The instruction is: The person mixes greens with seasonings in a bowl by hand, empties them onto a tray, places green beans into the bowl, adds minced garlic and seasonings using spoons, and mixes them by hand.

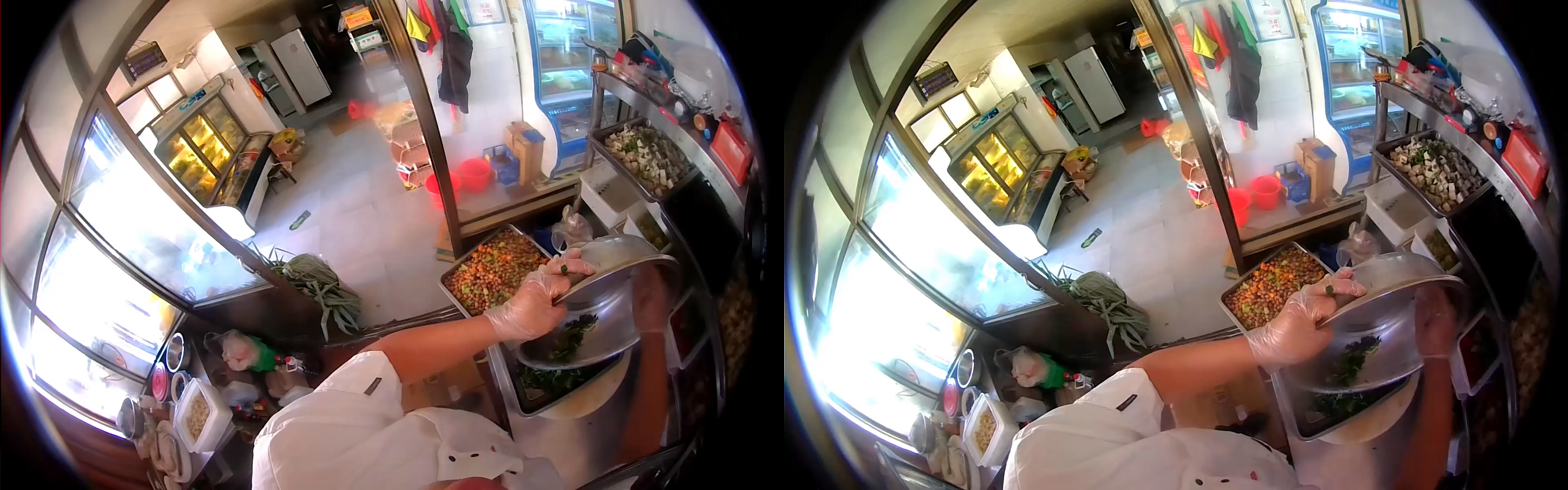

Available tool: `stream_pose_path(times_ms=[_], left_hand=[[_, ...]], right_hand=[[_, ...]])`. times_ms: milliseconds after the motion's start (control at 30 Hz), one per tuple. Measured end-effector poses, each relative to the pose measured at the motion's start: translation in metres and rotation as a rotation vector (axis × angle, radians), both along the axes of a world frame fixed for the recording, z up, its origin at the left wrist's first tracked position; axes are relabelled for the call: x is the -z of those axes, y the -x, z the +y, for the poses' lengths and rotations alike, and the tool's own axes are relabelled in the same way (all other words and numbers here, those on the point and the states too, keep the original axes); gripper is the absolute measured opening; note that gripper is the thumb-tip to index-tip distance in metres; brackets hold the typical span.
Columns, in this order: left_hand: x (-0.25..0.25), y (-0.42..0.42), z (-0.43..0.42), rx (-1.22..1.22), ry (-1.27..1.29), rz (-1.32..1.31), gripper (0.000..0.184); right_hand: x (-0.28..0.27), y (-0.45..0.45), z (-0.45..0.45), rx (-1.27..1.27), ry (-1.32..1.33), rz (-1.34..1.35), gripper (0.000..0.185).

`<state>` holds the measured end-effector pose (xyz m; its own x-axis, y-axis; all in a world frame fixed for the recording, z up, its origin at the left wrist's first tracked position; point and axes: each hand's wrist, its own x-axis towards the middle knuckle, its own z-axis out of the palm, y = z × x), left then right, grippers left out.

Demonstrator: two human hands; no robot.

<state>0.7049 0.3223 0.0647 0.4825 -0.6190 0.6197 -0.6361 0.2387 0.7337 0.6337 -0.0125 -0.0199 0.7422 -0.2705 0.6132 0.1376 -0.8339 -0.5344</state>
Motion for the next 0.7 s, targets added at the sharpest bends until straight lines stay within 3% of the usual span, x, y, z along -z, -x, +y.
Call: stream_pose_path(times_ms=[100, 167, 233, 300, 367, 400, 467, 533, 567, 600, 667, 700], left_hand=[[-0.011, 0.006, -0.005, -0.011, 0.032, -0.073, 0.022], [-0.011, 0.010, -0.008, -0.017, 0.045, -0.118, 0.023], [-0.009, 0.009, -0.017, 0.012, 0.088, -0.158, 0.025], [0.000, 0.006, -0.023, -0.016, 0.115, -0.256, 0.027], [0.001, 0.010, -0.024, -0.077, 0.074, -0.318, 0.040], [0.001, 0.009, -0.023, -0.073, 0.046, -0.327, 0.044], [-0.013, 0.015, -0.024, -0.074, -0.070, -0.292, 0.046], [-0.006, 0.016, -0.025, -0.064, -0.001, -0.277, 0.043], [0.000, 0.020, -0.026, -0.111, -0.031, -0.237, 0.040], [-0.004, 0.022, -0.026, -0.088, -0.023, -0.227, 0.042], [-0.012, 0.028, -0.025, -0.043, -0.007, -0.205, 0.044], [-0.018, 0.031, -0.028, -0.039, 0.017, -0.197, 0.036]], right_hand=[[0.105, 0.002, -0.025, -0.030, -0.121, 0.364, 0.038], [0.158, 0.013, -0.001, -0.134, 0.178, 0.296, 0.046], [0.162, 0.009, 0.048, -0.315, -0.507, 0.277, 0.046], [0.177, 0.014, 0.074, -0.369, -0.876, 0.238, 0.043], [0.156, 0.032, 0.067, -0.323, -0.309, 0.170, 0.040], [0.169, 0.040, 0.039, -0.137, 0.380, 0.032, 0.035], [0.047, 0.050, 0.042, -0.041, -0.014, 0.170, 0.031], [-0.005, 0.061, 0.010, 0.032, 0.244, -0.008, 0.034], [-0.015, 0.066, -0.008, 0.052, 0.258, 0.000, 0.037], [-0.029, 0.072, -0.015, 0.063, 0.032, 0.106, 0.039], [-0.001, 0.067, -0.026, 0.056, 0.113, 0.063, 0.035], [0.024, 0.059, -0.042, -0.094, -0.031, 0.031, 0.037]])
